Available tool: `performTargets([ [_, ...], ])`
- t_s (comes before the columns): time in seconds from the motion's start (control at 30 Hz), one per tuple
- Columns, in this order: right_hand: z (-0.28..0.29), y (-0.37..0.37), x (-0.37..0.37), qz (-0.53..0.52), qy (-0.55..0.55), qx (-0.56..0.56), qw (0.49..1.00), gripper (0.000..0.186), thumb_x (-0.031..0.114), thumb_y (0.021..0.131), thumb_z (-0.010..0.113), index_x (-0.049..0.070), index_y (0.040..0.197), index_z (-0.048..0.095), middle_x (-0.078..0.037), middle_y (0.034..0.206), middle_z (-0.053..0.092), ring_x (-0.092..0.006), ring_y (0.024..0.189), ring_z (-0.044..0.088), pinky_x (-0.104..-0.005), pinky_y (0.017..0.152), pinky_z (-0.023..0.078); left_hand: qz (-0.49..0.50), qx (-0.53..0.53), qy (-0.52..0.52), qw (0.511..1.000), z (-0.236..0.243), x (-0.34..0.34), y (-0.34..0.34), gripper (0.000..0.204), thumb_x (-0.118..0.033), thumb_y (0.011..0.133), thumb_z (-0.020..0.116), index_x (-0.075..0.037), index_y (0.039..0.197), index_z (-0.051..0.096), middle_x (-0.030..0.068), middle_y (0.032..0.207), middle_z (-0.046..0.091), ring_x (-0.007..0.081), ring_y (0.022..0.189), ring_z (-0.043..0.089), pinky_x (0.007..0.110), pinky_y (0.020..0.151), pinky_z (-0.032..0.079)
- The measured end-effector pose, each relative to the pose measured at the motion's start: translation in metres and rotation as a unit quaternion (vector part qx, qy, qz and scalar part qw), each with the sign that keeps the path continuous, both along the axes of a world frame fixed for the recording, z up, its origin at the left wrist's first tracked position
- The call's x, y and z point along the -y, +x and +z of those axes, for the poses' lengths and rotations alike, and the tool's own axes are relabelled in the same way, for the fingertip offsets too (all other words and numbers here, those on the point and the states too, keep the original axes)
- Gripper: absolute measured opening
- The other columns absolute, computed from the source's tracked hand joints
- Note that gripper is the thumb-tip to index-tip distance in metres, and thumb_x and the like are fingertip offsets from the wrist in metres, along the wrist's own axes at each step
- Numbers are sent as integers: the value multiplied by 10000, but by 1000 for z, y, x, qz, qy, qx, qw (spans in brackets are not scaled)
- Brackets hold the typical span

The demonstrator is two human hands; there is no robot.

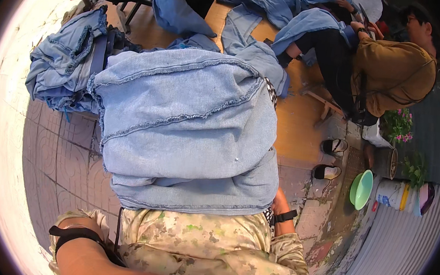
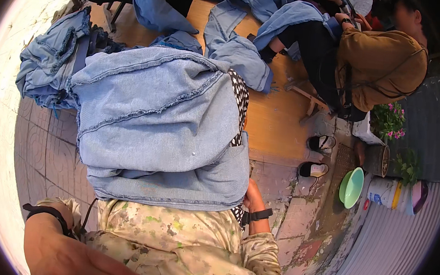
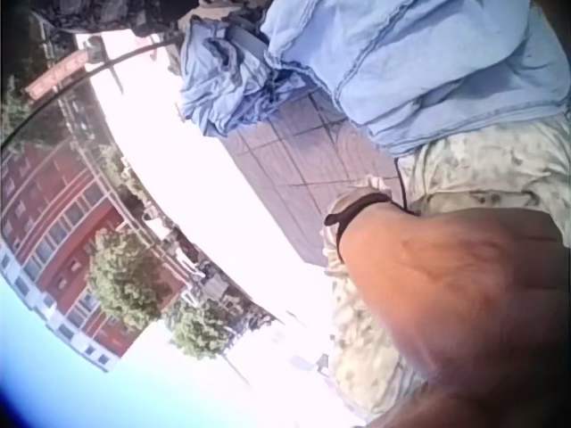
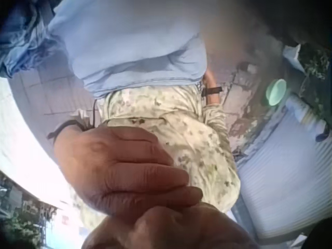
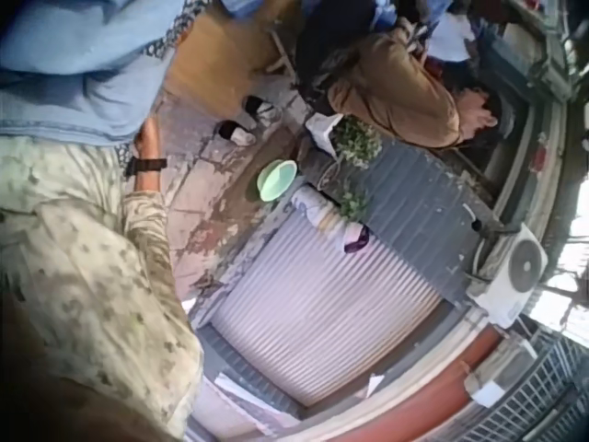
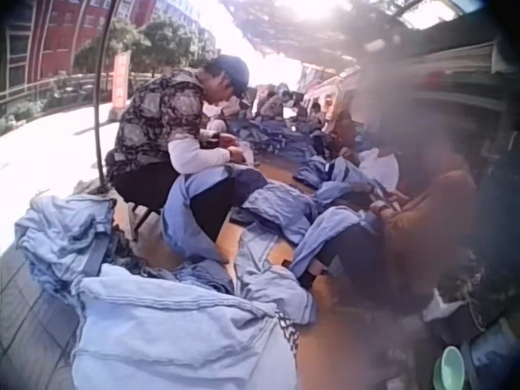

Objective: Trim and repair frayed denim fabric on a pair of blue jeans using hand tools.

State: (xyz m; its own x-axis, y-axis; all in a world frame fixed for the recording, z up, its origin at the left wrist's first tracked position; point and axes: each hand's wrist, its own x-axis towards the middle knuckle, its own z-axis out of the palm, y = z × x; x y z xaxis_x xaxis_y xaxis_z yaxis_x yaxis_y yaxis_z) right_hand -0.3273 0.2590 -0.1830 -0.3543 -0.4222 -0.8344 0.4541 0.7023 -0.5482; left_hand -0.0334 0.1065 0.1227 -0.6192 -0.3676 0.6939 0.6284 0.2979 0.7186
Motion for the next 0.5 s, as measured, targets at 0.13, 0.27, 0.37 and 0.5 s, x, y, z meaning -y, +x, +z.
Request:
performTargets([
  [0.13, -19, -10, -10, -118, -101, 126, 980, 351, 258, 931, 582, -16, 1148, 605, -115, 1047, 677, -195, 855, 664, -330, 738, 553, -72, 97, 16, 993, 19, 24, -4, 449, -213, 764, 708, 54, 1115, 630, 127, 914, 649, 240, 739, 647, 304, 621, 534],
  [0.27, -58, -24, -30, -171, -121, 157, 965, 215, 155, 899, 619, 12, 1060, 618, -36, 866, 664, -104, 632, 587, -240, 565, 485, -238, 243, 72, 938, 25, 37, -14, 503, -250, 752, 759, 47, 1131, 612, 100, 860, 650, 226, 711, 638, 309, 585, 512],
  [0.37, -67, -26, -37, -177, -118, 160, 964, 54, 105, 891, 614, 58, 915, 601, 37, 686, 574, -39, 472, 429, -183, 434, 347, -84, 111, 134, 981, -4, 1, -6, 454, -221, 763, 764, 60, 1092, 627, 119, 856, 643, 241, 733, 638, 330, 617, 508],
  [0.5, -25, -7, -12, -103, -110, 179, 972, 157, 57, 890, 593, 116, 767, 516, 57, 576, 470, -39, 418, 352, -199, 396, 272, -69, 169, -31, 983, -19, 48, 29, 341, -217, 824, 647, 5, 1081, 621, 227, 1006, 645, 297, 864, 650, 371, 778, 514],
])
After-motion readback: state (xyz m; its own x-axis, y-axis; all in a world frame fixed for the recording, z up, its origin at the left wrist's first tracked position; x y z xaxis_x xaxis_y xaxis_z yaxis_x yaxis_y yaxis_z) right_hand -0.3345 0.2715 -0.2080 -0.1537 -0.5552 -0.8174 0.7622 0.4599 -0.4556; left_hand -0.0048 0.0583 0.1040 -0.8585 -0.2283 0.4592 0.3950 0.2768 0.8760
